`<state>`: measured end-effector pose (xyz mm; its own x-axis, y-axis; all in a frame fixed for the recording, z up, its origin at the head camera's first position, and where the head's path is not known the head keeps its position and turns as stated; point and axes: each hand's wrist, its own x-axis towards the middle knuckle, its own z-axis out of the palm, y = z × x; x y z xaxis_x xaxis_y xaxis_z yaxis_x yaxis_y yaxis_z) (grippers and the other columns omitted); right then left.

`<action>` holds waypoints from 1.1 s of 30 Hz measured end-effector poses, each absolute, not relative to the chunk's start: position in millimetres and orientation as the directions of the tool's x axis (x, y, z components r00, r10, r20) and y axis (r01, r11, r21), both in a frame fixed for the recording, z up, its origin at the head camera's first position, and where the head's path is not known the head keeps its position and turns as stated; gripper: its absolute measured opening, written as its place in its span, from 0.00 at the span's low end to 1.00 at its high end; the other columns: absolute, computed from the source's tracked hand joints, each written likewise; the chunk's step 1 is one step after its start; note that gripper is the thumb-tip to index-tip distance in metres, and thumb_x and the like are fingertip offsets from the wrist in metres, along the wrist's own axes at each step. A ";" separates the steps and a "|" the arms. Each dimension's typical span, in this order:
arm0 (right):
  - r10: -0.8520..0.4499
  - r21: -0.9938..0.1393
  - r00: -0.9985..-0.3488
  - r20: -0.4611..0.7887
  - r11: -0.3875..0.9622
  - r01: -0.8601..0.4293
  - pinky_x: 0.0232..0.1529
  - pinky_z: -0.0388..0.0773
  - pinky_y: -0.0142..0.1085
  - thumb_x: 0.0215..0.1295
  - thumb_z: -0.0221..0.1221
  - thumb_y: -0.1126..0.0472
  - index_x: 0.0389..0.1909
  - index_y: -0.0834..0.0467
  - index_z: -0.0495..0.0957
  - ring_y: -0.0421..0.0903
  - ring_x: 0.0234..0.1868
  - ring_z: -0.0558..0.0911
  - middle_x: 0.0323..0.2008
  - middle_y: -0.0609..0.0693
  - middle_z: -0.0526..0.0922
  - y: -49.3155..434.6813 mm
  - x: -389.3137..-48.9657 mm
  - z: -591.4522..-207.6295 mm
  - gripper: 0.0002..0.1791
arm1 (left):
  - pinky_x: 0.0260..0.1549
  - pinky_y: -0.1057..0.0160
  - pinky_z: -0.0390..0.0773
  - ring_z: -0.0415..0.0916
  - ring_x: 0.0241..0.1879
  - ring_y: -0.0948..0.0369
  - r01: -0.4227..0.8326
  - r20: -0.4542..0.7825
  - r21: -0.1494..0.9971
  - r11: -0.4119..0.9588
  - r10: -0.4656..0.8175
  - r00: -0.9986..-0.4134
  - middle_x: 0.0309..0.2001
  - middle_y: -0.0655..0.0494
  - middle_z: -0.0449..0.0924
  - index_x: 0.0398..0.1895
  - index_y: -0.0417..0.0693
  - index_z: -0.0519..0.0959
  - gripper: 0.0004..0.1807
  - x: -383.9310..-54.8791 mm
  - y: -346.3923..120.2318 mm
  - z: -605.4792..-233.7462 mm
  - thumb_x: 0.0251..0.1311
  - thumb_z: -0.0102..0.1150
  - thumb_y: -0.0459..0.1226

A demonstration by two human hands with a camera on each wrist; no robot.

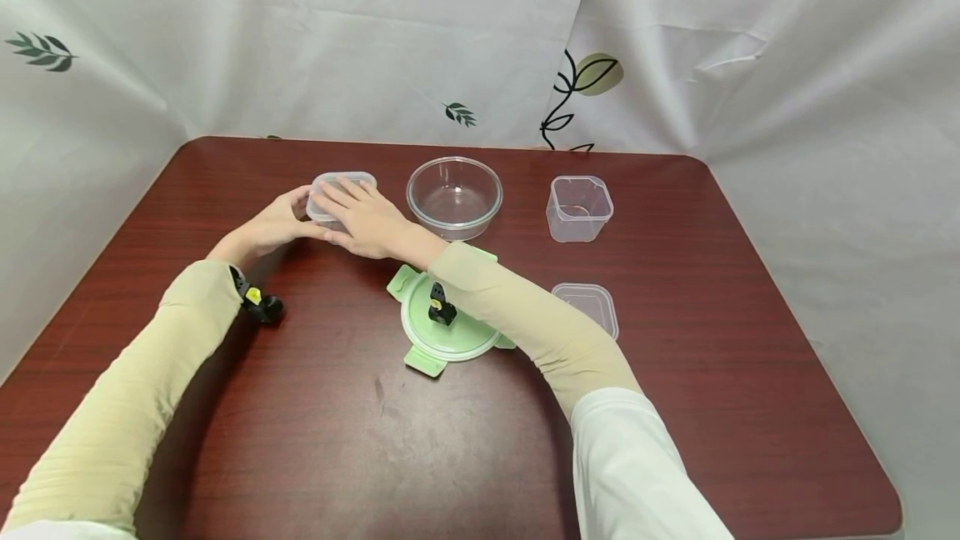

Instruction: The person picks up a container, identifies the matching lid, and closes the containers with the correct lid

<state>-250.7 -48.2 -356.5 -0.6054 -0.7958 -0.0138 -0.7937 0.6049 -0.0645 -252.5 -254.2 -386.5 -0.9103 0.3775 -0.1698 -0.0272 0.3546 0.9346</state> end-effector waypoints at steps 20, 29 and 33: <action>-0.794 -0.031 -0.608 -0.010 0.608 -0.793 0.77 0.36 0.42 0.74 0.40 0.44 0.77 0.46 0.42 0.47 0.78 0.38 0.78 0.45 0.41 -46.4 -249.5 -360.4 0.34 | 0.71 0.44 0.50 0.43 0.76 0.50 -0.055 -0.191 0.934 0.352 0.364 -0.912 0.75 0.45 0.49 0.75 0.42 0.47 0.49 -252.6 -253.1 -387.4 0.54 0.66 0.30; -0.795 0.012 -0.606 0.020 0.606 -0.795 0.77 0.37 0.43 0.69 0.48 0.43 0.77 0.49 0.42 0.47 0.78 0.39 0.78 0.46 0.42 -46.1 -248.2 -365.3 0.41 | 0.70 0.44 0.51 0.47 0.75 0.51 -0.047 -0.195 0.918 0.394 0.346 -0.918 0.74 0.46 0.52 0.73 0.42 0.49 0.48 -253.9 -251.9 -386.3 0.54 0.68 0.34; -0.795 0.017 -0.606 0.026 0.607 -0.795 0.77 0.37 0.44 0.67 0.50 0.42 0.77 0.49 0.42 0.48 0.78 0.39 0.78 0.46 0.42 -45.6 -248.1 -366.1 0.43 | 0.70 0.44 0.53 0.49 0.74 0.51 -0.032 -0.189 0.911 0.411 0.348 -0.918 0.73 0.46 0.53 0.73 0.42 0.50 0.47 -254.0 -251.8 -385.9 0.54 0.68 0.34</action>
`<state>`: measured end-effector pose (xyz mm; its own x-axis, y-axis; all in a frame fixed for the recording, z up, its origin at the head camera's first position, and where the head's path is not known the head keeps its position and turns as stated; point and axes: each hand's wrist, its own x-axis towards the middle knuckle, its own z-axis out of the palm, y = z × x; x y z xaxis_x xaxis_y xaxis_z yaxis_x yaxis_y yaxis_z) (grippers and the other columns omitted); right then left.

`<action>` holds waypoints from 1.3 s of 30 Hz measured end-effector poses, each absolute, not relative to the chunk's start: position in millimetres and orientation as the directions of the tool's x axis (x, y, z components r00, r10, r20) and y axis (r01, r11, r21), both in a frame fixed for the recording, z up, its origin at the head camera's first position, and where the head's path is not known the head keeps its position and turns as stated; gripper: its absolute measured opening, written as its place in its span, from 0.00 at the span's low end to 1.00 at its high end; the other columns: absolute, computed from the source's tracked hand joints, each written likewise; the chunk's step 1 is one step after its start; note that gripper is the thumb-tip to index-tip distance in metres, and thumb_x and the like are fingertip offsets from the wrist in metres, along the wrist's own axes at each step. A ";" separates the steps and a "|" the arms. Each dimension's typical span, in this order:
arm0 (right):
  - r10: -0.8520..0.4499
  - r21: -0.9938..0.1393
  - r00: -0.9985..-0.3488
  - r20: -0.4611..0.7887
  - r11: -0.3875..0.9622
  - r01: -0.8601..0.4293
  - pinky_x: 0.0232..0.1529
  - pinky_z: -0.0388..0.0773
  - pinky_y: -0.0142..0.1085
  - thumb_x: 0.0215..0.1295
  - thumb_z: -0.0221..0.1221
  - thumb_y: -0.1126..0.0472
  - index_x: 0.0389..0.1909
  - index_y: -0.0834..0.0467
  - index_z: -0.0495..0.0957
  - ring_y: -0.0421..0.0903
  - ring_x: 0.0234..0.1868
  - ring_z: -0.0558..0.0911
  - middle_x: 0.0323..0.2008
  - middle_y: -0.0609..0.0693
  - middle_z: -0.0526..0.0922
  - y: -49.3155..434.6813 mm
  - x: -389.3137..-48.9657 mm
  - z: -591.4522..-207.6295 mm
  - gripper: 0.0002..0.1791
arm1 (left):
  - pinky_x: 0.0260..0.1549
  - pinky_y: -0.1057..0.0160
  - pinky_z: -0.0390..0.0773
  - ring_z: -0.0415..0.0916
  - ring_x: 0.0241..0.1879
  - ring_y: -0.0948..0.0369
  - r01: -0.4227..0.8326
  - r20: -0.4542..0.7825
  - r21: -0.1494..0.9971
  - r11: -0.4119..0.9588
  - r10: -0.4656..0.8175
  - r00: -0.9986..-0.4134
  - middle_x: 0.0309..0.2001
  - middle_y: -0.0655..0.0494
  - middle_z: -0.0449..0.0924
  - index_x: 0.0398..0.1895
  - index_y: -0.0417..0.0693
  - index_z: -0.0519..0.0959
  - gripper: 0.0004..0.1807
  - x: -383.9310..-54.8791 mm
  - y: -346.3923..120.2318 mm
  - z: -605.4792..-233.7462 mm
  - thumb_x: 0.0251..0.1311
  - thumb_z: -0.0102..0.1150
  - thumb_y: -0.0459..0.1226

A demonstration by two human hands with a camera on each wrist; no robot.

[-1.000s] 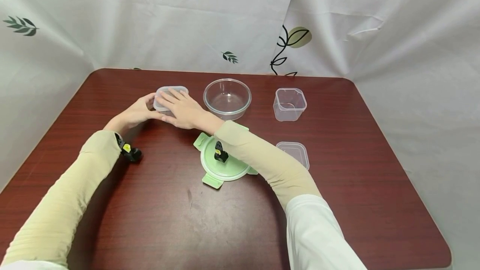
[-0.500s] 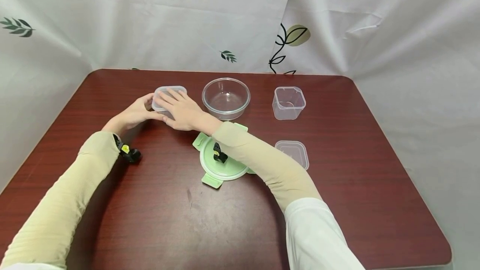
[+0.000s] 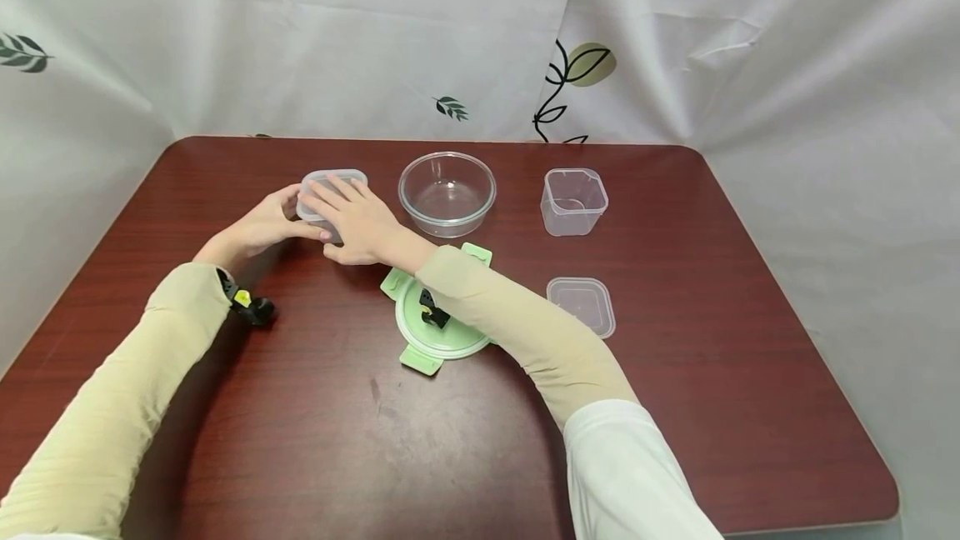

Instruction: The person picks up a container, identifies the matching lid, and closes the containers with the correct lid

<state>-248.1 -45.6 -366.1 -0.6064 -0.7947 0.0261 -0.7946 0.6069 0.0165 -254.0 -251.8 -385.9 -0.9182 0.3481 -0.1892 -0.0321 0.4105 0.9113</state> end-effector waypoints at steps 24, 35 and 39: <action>-0.775 -0.038 -0.631 0.003 0.631 -0.775 0.77 0.38 0.43 0.68 0.47 0.41 0.76 0.46 0.46 0.46 0.78 0.41 0.77 0.44 0.44 -49.4 -249.5 -357.1 0.39 | 0.68 0.47 0.59 0.56 0.71 0.49 -0.003 -0.144 0.903 0.429 0.298 -0.944 0.71 0.43 0.57 0.73 0.42 0.50 0.44 -243.0 -241.4 -381.2 0.58 0.64 0.34; -0.753 -0.006 -0.658 -0.008 0.658 -0.753 0.77 0.37 0.43 0.76 0.36 0.48 0.77 0.48 0.42 0.44 0.78 0.39 0.78 0.44 0.42 -51.1 -247.6 -359.7 0.32 | 0.65 0.45 0.65 0.61 0.68 0.41 0.024 -0.095 0.810 0.586 0.172 -0.980 0.71 0.34 0.55 0.75 0.36 0.44 0.46 -223.4 -229.1 -377.7 0.61 0.61 0.36; -0.748 -0.019 -0.662 0.044 0.662 -0.750 0.77 0.41 0.43 0.75 0.39 0.49 0.76 0.48 0.47 0.45 0.78 0.44 0.77 0.46 0.47 -50.1 -247.3 -360.0 0.31 | 0.62 0.44 0.67 0.64 0.65 0.40 0.013 -0.084 0.779 0.627 0.124 -0.989 0.68 0.32 0.60 0.75 0.36 0.43 0.48 -214.7 -223.3 -372.9 0.60 0.62 0.38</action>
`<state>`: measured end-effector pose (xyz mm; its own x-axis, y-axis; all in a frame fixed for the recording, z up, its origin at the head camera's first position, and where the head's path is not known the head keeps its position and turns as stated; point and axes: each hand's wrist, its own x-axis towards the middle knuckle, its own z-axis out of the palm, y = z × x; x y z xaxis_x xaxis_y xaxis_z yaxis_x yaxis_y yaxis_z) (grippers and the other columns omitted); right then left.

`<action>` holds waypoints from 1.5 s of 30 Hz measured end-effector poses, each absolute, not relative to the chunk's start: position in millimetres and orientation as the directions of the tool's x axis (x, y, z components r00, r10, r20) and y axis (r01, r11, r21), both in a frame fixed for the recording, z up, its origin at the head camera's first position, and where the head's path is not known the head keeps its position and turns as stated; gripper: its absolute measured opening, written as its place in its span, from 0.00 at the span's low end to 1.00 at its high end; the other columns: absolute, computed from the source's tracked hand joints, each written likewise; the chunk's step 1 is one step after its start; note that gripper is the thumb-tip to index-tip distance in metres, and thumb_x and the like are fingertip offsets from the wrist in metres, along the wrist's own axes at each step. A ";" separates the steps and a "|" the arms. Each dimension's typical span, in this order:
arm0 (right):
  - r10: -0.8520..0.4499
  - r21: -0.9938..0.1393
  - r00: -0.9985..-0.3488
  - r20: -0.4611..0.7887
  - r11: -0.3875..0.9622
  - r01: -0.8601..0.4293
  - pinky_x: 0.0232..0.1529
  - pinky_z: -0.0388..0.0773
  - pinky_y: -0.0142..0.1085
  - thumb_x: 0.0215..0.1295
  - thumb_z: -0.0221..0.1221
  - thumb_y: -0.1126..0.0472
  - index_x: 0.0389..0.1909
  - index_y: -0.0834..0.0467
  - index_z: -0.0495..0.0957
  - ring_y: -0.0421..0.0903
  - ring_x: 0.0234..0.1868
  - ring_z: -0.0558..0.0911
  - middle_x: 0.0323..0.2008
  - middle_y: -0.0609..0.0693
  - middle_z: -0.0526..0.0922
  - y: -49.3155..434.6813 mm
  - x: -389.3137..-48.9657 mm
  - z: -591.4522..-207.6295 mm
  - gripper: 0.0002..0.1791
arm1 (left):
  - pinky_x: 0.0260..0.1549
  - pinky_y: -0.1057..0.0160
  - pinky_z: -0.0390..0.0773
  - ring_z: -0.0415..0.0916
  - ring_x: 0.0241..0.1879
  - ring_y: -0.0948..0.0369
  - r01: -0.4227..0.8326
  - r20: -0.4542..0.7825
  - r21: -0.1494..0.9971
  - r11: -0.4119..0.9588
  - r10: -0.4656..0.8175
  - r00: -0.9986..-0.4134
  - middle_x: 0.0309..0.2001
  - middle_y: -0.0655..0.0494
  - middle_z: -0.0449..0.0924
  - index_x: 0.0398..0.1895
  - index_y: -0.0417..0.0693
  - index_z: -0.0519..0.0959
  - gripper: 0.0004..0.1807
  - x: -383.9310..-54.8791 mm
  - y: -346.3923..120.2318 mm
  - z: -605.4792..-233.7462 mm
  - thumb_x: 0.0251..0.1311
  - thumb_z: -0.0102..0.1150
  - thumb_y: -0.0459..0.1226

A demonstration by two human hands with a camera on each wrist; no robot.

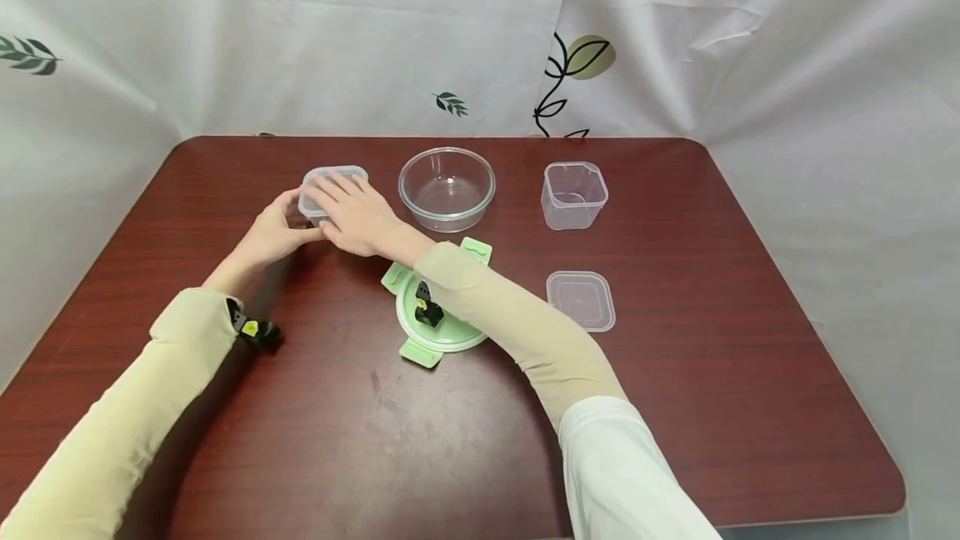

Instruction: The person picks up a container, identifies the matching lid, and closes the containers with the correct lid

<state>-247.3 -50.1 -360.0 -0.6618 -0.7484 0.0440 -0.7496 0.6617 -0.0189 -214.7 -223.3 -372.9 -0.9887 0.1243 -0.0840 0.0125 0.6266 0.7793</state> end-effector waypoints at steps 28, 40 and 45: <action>-0.611 -0.181 -0.691 0.387 0.684 -0.707 0.28 0.75 0.33 0.65 0.55 0.59 0.49 0.47 0.82 0.43 0.39 0.74 0.40 0.42 0.83 13.2 -193.2 -330.5 0.14 | 0.45 0.47 0.74 0.74 0.48 0.43 -0.069 -0.307 0.501 0.863 0.103 -0.946 0.49 0.34 0.78 0.56 0.29 0.69 0.31 -165.3 -188.8 -339.0 0.62 0.55 0.49; -0.575 -0.346 -0.765 0.290 0.682 -0.644 0.38 0.75 0.38 0.62 0.64 0.54 0.47 0.49 0.82 0.44 0.40 0.78 0.35 0.43 0.85 63.8 -182.9 -329.7 0.13 | 0.57 0.43 0.70 0.74 0.57 0.42 0.052 -0.263 0.534 0.844 0.224 -0.939 0.55 0.34 0.78 0.65 0.31 0.66 0.33 -152.4 -171.3 -335.6 0.62 0.56 0.45; -0.549 -0.458 -0.796 0.257 0.656 -0.600 0.39 0.74 0.38 0.55 0.69 0.52 0.45 0.50 0.83 0.45 0.37 0.80 0.34 0.47 0.84 82.7 -175.3 -331.4 0.16 | 0.56 0.45 0.71 0.75 0.56 0.43 0.091 -0.235 0.541 0.836 0.254 -0.938 0.54 0.36 0.79 0.64 0.32 0.67 0.32 -147.8 -160.6 -337.9 0.62 0.57 0.43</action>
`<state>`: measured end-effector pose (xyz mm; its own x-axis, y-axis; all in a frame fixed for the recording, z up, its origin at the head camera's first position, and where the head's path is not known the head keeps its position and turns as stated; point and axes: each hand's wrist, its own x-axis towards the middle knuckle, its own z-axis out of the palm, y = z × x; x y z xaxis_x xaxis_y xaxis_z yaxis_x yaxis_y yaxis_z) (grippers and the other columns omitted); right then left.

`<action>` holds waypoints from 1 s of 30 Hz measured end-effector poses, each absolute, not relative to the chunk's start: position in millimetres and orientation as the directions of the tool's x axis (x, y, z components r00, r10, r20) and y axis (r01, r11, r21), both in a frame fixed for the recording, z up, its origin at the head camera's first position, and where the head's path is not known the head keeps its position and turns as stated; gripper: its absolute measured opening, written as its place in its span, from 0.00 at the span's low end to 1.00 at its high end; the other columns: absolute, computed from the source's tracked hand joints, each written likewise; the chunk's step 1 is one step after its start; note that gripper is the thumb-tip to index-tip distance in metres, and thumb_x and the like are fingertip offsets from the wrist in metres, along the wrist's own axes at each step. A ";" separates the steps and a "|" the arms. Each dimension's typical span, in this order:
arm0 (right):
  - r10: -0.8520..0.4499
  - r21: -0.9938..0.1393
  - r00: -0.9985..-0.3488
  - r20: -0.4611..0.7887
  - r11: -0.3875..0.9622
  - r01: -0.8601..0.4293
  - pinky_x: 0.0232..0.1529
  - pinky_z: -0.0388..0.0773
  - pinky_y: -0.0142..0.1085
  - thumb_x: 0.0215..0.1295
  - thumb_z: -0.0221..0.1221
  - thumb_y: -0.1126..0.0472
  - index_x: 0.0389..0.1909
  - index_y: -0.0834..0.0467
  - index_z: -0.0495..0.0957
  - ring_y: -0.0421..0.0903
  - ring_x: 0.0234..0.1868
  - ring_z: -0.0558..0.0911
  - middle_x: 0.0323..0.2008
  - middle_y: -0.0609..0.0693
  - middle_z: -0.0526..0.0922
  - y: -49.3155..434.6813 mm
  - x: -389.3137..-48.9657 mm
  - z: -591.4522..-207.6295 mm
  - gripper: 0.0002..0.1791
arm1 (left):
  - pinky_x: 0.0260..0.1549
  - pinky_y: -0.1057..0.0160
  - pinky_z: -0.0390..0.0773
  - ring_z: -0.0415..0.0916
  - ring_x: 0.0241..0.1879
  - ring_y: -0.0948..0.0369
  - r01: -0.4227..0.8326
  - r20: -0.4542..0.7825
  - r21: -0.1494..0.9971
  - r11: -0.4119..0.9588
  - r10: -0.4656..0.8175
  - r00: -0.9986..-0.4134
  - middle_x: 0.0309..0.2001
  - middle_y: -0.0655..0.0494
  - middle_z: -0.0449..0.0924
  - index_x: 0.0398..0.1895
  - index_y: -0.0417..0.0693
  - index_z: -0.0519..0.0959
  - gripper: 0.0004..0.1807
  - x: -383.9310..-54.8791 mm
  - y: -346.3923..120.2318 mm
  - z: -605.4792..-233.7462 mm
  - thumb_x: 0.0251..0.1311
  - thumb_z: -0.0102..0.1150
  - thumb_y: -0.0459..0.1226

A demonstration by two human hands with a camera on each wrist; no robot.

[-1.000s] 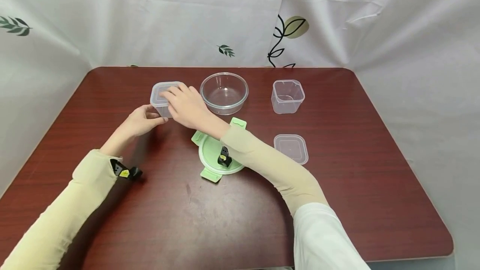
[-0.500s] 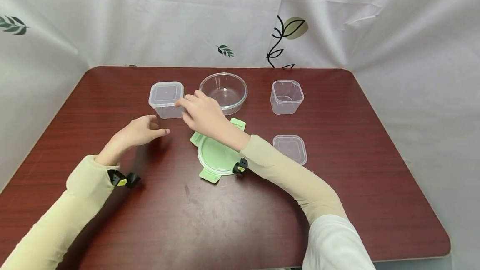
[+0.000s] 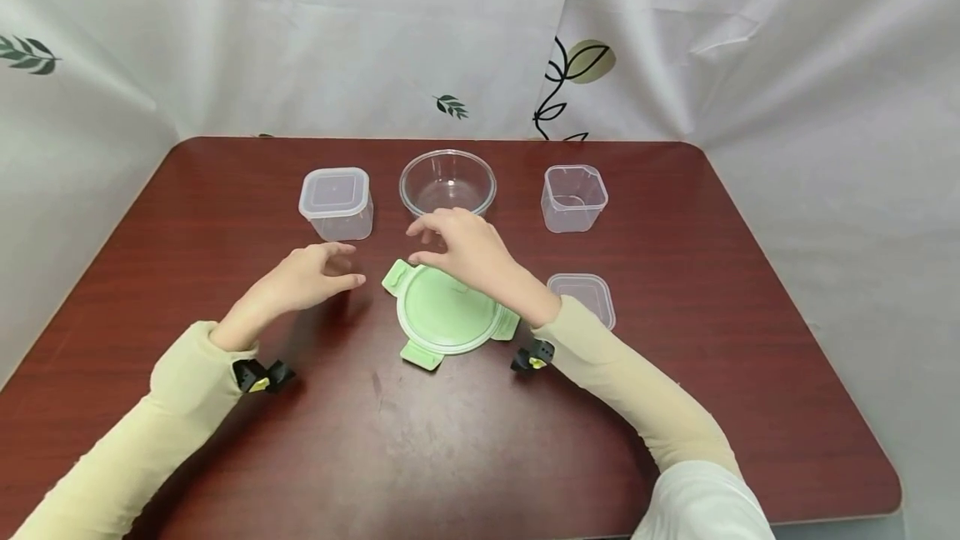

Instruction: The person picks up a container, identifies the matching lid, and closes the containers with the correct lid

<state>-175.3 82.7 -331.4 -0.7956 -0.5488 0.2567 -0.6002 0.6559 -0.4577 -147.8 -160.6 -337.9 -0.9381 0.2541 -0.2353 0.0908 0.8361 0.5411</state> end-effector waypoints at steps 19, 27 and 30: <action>-0.459 -0.562 -0.888 0.003 0.734 -0.381 0.31 0.70 0.33 0.54 0.69 0.59 0.46 0.58 0.81 0.41 0.24 0.75 0.23 0.45 0.78 153.1 -167.9 -348.5 0.17 | 0.43 0.61 0.77 0.81 0.45 0.52 0.085 -0.268 0.647 0.758 0.331 -0.905 0.47 0.39 0.83 0.55 0.34 0.76 0.23 -175.3 -139.0 -356.5 0.59 0.60 0.38; -0.458 -0.610 -0.858 -0.233 0.756 -0.238 0.26 0.78 0.34 0.55 0.68 0.59 0.47 0.61 0.78 0.43 0.17 0.78 0.23 0.48 0.78 170.3 -166.7 -358.5 0.20 | 0.29 0.73 0.77 0.76 0.27 0.67 -0.031 -0.334 0.739 0.673 0.326 -0.884 0.40 0.43 0.83 0.53 0.32 0.77 0.21 -185.2 -132.5 -363.9 0.57 0.59 0.34; -0.475 -0.654 -0.832 -0.288 0.732 -0.192 0.26 0.81 0.36 0.55 0.68 0.59 0.46 0.63 0.77 0.44 0.18 0.79 0.23 0.49 0.79 174.7 -168.9 -361.9 0.20 | 0.29 0.72 0.79 0.75 0.25 0.68 -0.078 -0.367 0.758 0.648 0.323 -0.872 0.40 0.45 0.82 0.53 0.31 0.77 0.20 -189.1 -130.7 -365.8 0.58 0.59 0.32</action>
<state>-168.9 174.7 -361.9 -0.8317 -0.4747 -0.2879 -0.1916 0.7322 -0.6536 -189.1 -130.7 -365.8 -0.8722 0.3235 -0.3670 -0.0785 0.6480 0.7576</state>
